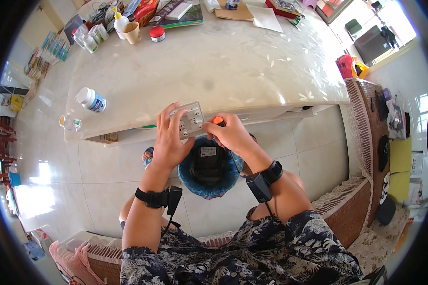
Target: Loosening or tightening screws on an electrical switch plate using a screwdriver while sitting at a table.
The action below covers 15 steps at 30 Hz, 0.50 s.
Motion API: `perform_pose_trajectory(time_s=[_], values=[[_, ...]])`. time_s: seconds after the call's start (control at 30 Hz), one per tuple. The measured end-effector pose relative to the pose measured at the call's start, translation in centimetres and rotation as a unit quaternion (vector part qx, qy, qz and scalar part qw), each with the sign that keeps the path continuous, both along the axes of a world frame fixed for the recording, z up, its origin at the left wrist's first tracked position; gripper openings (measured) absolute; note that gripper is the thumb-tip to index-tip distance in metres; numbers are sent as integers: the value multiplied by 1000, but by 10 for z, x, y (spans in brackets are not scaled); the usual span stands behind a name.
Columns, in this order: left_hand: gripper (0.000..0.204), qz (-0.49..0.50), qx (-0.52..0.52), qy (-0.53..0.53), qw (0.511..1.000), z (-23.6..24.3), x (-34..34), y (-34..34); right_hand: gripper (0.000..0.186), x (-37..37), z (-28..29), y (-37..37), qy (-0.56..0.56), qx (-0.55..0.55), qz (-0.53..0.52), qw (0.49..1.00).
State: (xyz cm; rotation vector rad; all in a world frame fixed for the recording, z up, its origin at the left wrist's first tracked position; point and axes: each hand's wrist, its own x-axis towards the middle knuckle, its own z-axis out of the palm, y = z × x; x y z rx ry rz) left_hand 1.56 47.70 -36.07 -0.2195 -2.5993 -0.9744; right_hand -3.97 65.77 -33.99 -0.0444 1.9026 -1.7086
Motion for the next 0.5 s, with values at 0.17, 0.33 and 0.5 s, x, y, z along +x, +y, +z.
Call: perform_pose_trajectory(time_s=[0.17, 0.33, 0.5], values=[[69, -1, 6, -3, 1000, 0, 0, 0, 15, -1, -1, 0, -30, -24, -5, 999], [70, -3, -1, 3, 1000, -1, 1, -1, 13, -3, -4, 0, -66, -43, 6, 997], [71, 0, -2, 2, 1000, 0, 1, -1, 11, -3, -3, 1, -52, -36, 19, 998]])
